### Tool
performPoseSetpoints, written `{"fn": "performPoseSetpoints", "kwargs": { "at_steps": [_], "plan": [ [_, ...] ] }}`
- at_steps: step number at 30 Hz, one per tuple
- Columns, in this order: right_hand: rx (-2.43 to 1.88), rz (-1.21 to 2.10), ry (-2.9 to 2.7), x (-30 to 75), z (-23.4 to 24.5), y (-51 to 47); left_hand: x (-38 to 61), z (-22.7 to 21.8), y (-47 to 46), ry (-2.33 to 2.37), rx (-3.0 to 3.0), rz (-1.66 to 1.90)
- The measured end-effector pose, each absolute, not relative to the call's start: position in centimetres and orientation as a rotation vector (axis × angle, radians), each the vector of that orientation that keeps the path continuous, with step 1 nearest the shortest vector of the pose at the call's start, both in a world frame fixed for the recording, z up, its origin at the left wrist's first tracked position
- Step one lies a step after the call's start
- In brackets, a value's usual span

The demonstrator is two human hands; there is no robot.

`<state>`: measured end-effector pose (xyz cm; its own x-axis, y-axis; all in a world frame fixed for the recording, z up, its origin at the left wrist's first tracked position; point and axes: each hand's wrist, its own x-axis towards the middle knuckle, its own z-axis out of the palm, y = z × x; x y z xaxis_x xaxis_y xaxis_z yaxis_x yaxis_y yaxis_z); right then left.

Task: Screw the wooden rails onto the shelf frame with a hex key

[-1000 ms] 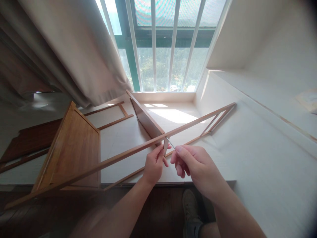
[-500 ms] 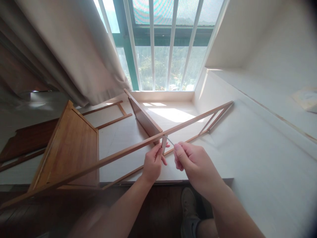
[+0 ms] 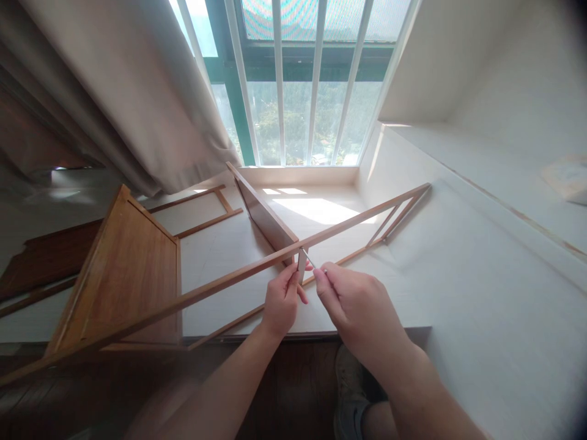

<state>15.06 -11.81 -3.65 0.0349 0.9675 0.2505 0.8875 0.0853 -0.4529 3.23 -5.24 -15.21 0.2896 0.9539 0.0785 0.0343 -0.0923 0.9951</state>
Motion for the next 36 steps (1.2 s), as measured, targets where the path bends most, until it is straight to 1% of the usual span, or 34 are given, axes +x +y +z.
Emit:
{"fn": "performPoseSetpoints", "kwargs": {
  "at_steps": [25,29,36],
  "plan": [
    [-1.813,0.146,-1.863,15.29,-3.20,-11.94,3.41,-15.43,-5.31,0.962,1.384,1.037],
    [-1.766,0.238,-1.836,15.42,-3.24,-11.72,3.43,-15.62,-5.32,0.965,1.372,1.037],
    [-1.658,0.569,-1.658,15.38,-3.57,-11.46,3.32,-15.74,-5.26,0.938,1.386,1.016]
  ]
}}
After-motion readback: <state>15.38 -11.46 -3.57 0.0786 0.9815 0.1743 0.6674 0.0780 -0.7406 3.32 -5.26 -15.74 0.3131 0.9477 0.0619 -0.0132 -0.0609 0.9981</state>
